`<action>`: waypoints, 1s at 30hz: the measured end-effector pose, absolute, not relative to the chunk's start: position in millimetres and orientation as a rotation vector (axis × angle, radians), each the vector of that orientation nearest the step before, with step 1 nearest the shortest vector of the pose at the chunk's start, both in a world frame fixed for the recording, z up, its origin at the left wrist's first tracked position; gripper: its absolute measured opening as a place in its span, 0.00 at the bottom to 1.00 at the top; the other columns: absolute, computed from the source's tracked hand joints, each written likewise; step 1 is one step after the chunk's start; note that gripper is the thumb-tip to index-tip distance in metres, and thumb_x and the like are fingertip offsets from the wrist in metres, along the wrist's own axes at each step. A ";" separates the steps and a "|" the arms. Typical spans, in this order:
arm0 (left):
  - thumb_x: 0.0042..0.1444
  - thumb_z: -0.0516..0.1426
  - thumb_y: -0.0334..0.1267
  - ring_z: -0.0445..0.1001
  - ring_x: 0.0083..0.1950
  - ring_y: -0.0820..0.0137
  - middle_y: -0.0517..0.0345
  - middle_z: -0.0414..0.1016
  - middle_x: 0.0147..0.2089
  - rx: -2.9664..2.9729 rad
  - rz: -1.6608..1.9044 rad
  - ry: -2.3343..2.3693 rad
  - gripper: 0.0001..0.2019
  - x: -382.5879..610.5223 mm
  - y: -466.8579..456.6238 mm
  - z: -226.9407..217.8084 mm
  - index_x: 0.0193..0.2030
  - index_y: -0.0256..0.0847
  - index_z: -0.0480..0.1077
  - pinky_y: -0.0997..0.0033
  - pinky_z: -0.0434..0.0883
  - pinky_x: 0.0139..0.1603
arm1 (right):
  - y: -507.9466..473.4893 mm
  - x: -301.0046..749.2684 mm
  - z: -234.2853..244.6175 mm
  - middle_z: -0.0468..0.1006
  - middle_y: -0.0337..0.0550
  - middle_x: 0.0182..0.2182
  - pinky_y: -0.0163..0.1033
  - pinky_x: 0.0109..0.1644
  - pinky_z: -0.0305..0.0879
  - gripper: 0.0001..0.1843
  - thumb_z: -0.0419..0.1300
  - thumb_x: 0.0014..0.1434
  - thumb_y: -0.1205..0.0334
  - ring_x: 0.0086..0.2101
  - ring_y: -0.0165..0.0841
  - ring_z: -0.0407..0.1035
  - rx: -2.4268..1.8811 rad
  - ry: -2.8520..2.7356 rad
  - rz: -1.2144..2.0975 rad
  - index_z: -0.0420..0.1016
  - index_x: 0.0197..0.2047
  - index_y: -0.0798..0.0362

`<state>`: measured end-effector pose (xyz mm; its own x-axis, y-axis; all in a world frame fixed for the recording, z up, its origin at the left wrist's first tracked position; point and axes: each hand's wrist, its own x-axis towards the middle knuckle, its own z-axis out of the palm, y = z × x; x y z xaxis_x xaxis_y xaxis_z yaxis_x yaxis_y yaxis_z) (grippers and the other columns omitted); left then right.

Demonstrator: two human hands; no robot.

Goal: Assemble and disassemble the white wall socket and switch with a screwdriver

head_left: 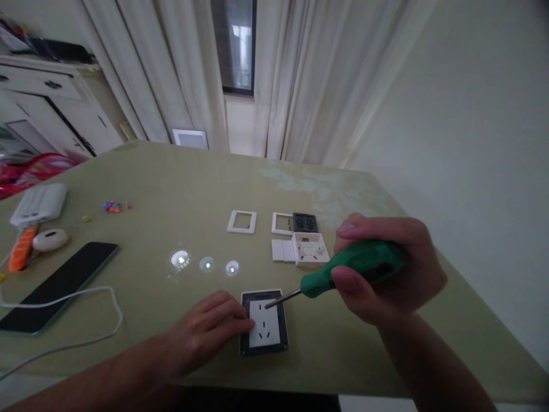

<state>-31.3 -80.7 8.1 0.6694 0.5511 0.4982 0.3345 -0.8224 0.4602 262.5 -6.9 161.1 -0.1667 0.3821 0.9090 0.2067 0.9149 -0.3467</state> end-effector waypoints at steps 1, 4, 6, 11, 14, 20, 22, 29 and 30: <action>0.80 0.49 0.32 0.79 0.48 0.61 0.46 0.83 0.50 2.563 0.924 0.696 0.17 -32.4 -81.6 7.0 0.67 0.43 0.73 0.64 0.79 0.49 | -7.1 261.5 161.3 0.84 0.43 0.39 0.42 0.32 0.76 0.17 0.73 0.63 0.58 0.29 0.34 0.77 -0.436 -1.771 0.175 0.80 0.54 0.50; 0.79 0.53 0.35 0.79 0.53 0.59 0.45 0.81 0.56 2.514 0.946 0.785 0.20 -33.2 -86.7 3.1 0.73 0.46 0.68 0.62 0.80 0.54 | -6.8 257.3 158.0 0.83 0.42 0.36 0.42 0.33 0.75 0.16 0.73 0.63 0.59 0.29 0.33 0.75 -0.407 -1.832 0.236 0.79 0.52 0.50; 0.75 0.60 0.46 0.76 0.63 0.52 0.41 0.75 0.66 2.426 0.885 0.912 0.30 -31.5 -90.2 2.1 0.79 0.48 0.60 0.54 0.79 0.63 | -6.4 253.1 153.3 0.82 0.41 0.36 0.42 0.33 0.74 0.15 0.73 0.63 0.58 0.29 0.34 0.74 -0.398 -1.862 0.281 0.77 0.51 0.49; 0.61 0.71 0.54 0.65 0.75 0.43 0.42 0.63 0.78 2.263 0.760 1.028 0.49 -22.7 -91.5 2.2 0.82 0.53 0.51 0.38 0.71 0.74 | -4.4 239.4 140.7 0.81 0.38 0.35 0.39 0.35 0.73 0.14 0.71 0.65 0.59 0.30 0.32 0.75 -0.396 -1.987 0.337 0.74 0.50 0.48; 0.61 0.71 0.45 0.68 0.74 0.47 0.45 0.66 0.76 2.230 0.768 1.030 0.44 -19.0 -89.4 2.9 0.79 0.54 0.55 0.44 0.72 0.74 | -2.9 232.6 135.0 0.81 0.38 0.36 0.38 0.36 0.73 0.11 0.69 0.67 0.57 0.32 0.31 0.75 -0.418 -2.063 0.355 0.73 0.49 0.48; 0.60 0.71 0.40 0.69 0.74 0.49 0.45 0.67 0.75 2.175 0.759 1.022 0.41 -16.3 -89.6 8.3 0.76 0.53 0.56 0.46 0.71 0.74 | 0.6 229.1 129.1 0.81 0.38 0.36 0.37 0.37 0.72 0.11 0.69 0.69 0.56 0.33 0.30 0.75 -0.452 -2.096 0.339 0.73 0.49 0.48; 0.59 0.71 0.40 0.69 0.74 0.49 0.45 0.66 0.75 2.160 0.776 1.019 0.41 -15.6 -90.4 7.3 0.75 0.52 0.57 0.46 0.70 0.74 | 1.6 230.2 128.9 0.81 0.38 0.37 0.37 0.37 0.72 0.11 0.69 0.68 0.56 0.33 0.30 0.75 -0.458 -2.085 0.348 0.72 0.49 0.48; 0.53 0.74 0.37 0.68 0.73 0.50 0.47 0.65 0.73 2.056 0.818 1.015 0.42 -12.7 -87.6 2.9 0.71 0.53 0.60 0.47 0.71 0.73 | 4.5 241.4 138.8 0.79 0.35 0.34 0.35 0.34 0.70 0.11 0.69 0.67 0.60 0.29 0.29 0.72 -0.505 -2.039 0.306 0.73 0.49 0.47; 0.53 0.74 0.37 0.67 0.73 0.49 0.47 0.64 0.73 2.046 0.810 1.008 0.41 -12.3 -86.5 4.6 0.70 0.53 0.61 0.47 0.71 0.72 | 4.7 243.3 140.7 0.78 0.34 0.33 0.35 0.33 0.69 0.11 0.69 0.66 0.60 0.29 0.28 0.71 -0.521 -2.020 0.309 0.73 0.48 0.47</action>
<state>-12.3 -86.5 4.6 0.5003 0.8374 0.2199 0.3954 -0.4470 0.8024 243.3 4.7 140.7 -0.4203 0.4834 0.7679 0.2321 0.8754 -0.4241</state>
